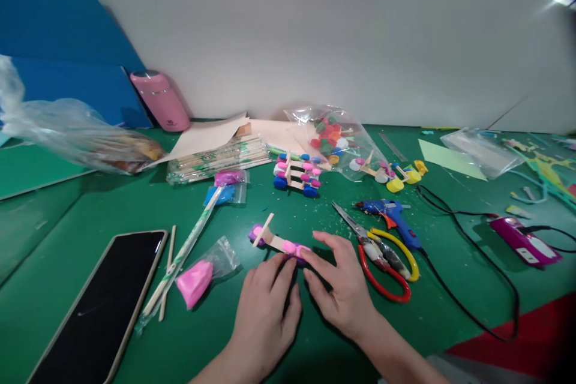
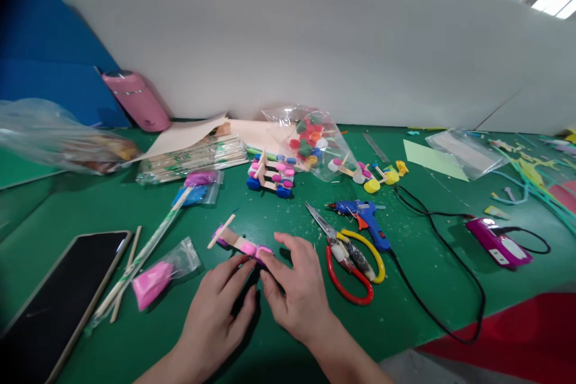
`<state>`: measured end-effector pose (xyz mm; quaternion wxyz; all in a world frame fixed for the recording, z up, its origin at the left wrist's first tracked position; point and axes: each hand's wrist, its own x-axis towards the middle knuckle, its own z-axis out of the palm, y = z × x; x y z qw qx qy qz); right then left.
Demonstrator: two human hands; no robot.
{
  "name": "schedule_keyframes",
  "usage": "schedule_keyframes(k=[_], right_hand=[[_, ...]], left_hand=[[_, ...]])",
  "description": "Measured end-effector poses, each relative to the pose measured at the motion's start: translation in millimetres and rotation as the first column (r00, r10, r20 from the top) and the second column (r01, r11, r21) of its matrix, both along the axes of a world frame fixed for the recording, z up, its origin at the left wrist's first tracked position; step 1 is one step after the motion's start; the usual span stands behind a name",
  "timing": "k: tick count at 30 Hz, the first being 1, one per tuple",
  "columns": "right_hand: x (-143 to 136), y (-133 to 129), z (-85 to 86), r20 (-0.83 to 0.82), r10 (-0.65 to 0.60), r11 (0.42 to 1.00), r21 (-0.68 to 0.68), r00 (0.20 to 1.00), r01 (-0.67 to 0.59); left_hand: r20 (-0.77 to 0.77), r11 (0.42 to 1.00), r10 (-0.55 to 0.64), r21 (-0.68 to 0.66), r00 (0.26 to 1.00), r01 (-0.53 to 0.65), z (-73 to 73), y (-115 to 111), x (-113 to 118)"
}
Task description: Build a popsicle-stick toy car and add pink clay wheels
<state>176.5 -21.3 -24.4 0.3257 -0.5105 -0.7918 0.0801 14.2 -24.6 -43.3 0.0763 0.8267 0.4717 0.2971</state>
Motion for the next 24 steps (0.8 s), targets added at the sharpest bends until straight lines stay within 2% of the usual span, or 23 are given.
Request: schedule_keyframes(k=[6, 12, 18, 21, 24], right_hand=[[0.0, -0.8, -2.3, -0.042, -0.016, 1.000, 0.003, 0.999, 0.016], [-1.5, 0.8, -2.6, 0.015, 0.001, 1.000, 0.024, 1.000, -0.001], [-2.4, -1.2, -2.8, -0.015, -0.006, 1.000, 0.006, 1.000, 0.006], [-0.3, -0.4, -3.5, -0.096, -0.033, 0.999, -0.006, 0.995, 0.032], [3.9, 2.8, -4.2, -0.246, -0.147, 0.989, -0.062, 0.958, 0.135]], left_hand=[[0.000, 1.000, 0.000, -0.021, 1.000, 0.000, 0.5, -1.9, 0.0], [0.016, 0.998, -0.003, -0.061, 1.000, 0.004, 0.5, -2.6, 0.3], [0.019, 0.998, -0.004, -0.057, 1.000, 0.005, -0.5, -1.7, 1.0], [0.011, 0.999, -0.002, -0.044, 1.000, 0.002, -0.1, -1.4, 0.3], [0.030, 1.000, 0.002, -0.018, 1.000, -0.002, 0.5, -1.9, -0.8]])
